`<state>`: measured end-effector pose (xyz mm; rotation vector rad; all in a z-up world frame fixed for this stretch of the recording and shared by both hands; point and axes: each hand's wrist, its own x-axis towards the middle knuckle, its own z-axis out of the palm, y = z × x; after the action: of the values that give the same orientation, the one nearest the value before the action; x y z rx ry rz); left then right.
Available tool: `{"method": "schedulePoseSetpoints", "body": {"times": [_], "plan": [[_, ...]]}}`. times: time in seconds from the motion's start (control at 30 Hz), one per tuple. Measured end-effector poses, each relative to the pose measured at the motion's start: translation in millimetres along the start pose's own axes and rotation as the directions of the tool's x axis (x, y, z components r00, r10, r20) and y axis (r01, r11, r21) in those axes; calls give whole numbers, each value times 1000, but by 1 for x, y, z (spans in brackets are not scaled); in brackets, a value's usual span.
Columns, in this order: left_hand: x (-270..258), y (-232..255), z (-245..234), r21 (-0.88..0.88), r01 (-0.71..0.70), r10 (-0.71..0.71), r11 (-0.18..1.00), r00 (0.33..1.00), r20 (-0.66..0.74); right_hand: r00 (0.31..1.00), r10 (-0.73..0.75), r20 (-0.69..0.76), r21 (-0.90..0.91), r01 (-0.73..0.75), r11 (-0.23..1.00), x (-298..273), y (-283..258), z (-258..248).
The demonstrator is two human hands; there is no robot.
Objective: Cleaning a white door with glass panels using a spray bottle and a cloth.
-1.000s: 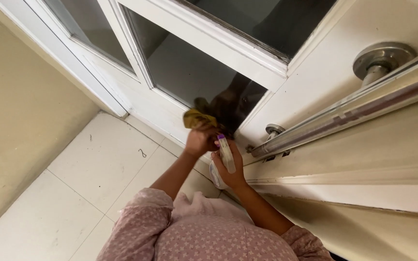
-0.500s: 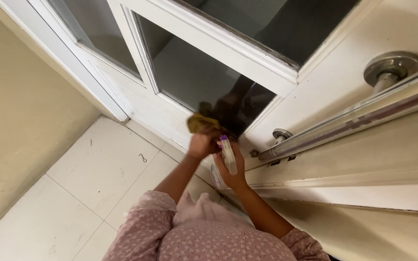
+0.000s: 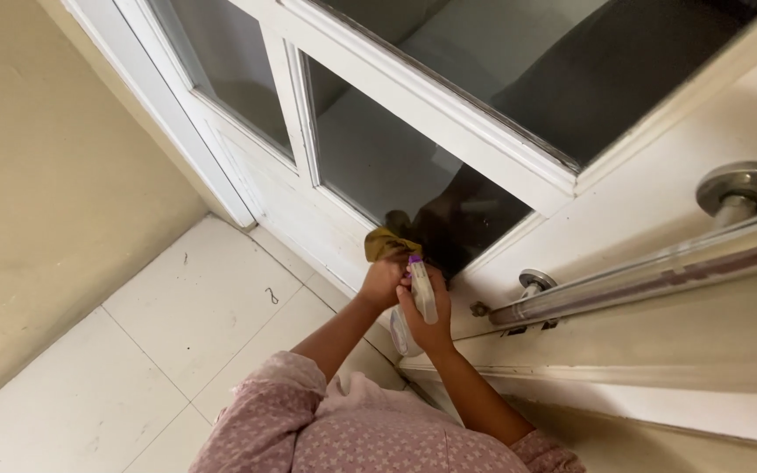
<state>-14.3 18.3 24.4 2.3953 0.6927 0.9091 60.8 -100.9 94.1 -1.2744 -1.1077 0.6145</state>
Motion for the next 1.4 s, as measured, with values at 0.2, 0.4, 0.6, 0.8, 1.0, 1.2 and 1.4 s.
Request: {"method": "schedulePoseSetpoints", "body": {"times": [0.2,0.4,0.6,0.8,1.0,1.2,1.4], "plan": [[16,-61,-35,139,97,-72,986,983,-171,999,41,-6,-94,-41,995,8,8,-2],[1,-36,-13,84,202,-188,976,971,-144,996,84,39,-77,-81,994,6,0,4],[6,-52,-22,61,157,-141,986,967,-213,998,36,49,-78,-32,996,11,2,3],[27,-86,-54,113,352,-289,929,882,-373,995,98,4,20,-98,995,17,2,-6],[16,-29,-54,12,264,-257,964,948,-187,992,115,59,44,-117,992,24,2,4],[41,-100,-71,314,396,-305,863,903,-302,991,117,68,33,-119,992,25,-12,3],[13,-68,-15,214,261,-219,941,954,-203,987,159,5,50,-159,986,16,-9,-5]]}}
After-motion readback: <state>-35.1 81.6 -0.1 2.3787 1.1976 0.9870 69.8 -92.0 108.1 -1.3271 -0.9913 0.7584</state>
